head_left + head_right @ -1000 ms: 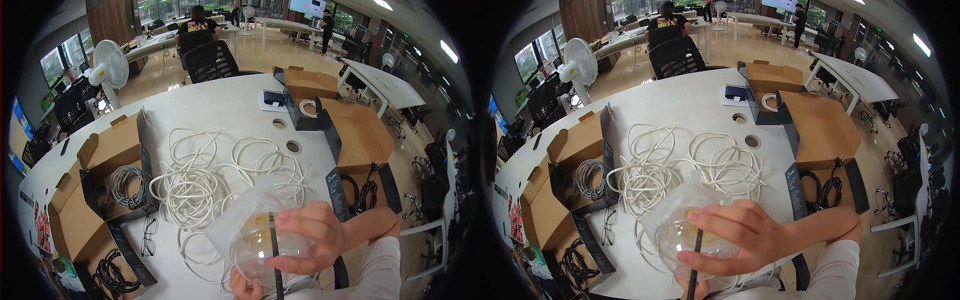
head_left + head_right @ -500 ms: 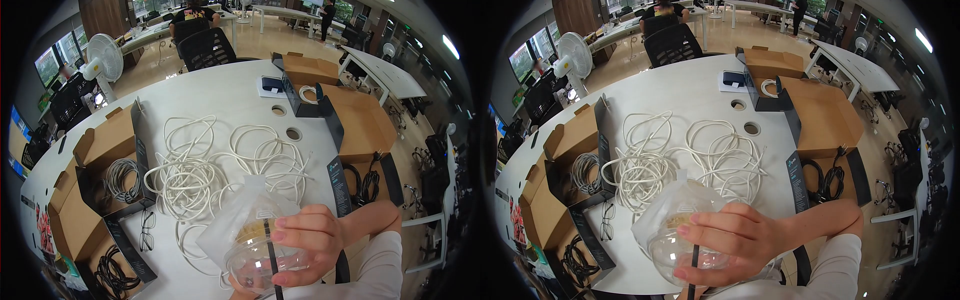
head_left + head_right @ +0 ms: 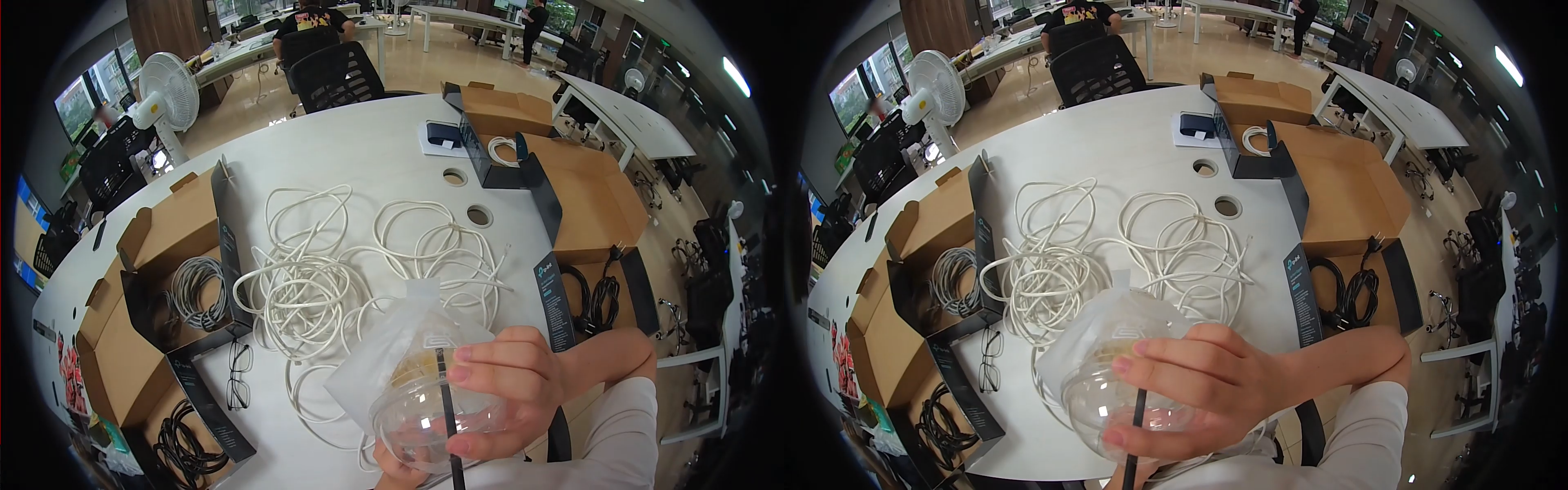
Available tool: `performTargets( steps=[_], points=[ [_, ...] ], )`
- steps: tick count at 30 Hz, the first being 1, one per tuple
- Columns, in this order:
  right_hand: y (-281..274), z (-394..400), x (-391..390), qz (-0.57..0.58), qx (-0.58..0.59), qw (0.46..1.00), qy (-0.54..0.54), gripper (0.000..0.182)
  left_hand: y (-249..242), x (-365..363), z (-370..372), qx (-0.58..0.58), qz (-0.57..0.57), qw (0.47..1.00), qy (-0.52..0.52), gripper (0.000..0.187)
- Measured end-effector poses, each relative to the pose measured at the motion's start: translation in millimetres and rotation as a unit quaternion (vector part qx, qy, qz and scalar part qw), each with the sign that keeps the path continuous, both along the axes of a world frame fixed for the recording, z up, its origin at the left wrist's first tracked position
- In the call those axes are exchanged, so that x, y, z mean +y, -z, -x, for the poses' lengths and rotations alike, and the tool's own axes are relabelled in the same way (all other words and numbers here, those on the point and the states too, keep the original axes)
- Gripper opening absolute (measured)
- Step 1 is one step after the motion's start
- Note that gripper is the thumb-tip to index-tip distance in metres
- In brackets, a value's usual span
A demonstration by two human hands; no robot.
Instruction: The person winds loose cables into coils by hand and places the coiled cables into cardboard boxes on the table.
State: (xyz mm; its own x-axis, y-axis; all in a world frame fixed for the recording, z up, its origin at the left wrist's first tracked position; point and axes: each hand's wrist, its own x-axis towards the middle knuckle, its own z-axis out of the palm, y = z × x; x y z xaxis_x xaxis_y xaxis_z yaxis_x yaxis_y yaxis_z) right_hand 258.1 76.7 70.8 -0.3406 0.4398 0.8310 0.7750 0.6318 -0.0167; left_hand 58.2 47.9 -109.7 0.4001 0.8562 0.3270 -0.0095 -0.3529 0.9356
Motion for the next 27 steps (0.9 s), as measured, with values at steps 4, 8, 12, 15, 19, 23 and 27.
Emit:
performTargets(
  steps=[4, 8, 12, 15, 19, 23, 27],
  points=[
    [-1.4, -8.2, -0.9, 0.053, -0.017, 0.998, -0.020, 0.049, 2.4, -5.9, 5.4, 0.016, 0.019, 1.000, -0.008, 0.005],
    [-0.7, -17.7, -3.8, 0.115, 0.022, 0.993, -0.017, 0.056, -7.3, 6.2, -5.1, -0.021, -0.042, 0.999, -0.014, 0.006],
    [-21.7, -45.1, 0.3, 0.200, 0.079, 0.976, 0.026, 0.082, -30.9, 13.7, -13.0, -0.040, -0.088, 0.995, -0.032, 0.010],
    [-29.0, -78.5, 28.1, 0.206, 0.190, 0.956, 0.092, 0.095, -28.5, 15.9, -13.6, -0.039, -0.102, 0.994, -0.027, 0.011],
    [-30.9, -128.0, 99.4, 0.226, 0.290, 0.922, 0.123, 0.095, -28.3, 15.1, -12.2, -0.030, -0.108, 0.993, -0.022, 0.016],
    [-7.1, -185.1, 166.8, 0.307, 0.301, 0.873, 0.229, 0.099, -29.5, 14.5, -14.0, -0.035, -0.110, 0.993, -0.034, 0.013],
    [28.3, -222.0, 214.6, 0.328, 0.288, 0.854, 0.282, 0.104, -29.2, 15.1, -13.3, -0.038, -0.111, 0.992, -0.037, 0.014]
  ],
)
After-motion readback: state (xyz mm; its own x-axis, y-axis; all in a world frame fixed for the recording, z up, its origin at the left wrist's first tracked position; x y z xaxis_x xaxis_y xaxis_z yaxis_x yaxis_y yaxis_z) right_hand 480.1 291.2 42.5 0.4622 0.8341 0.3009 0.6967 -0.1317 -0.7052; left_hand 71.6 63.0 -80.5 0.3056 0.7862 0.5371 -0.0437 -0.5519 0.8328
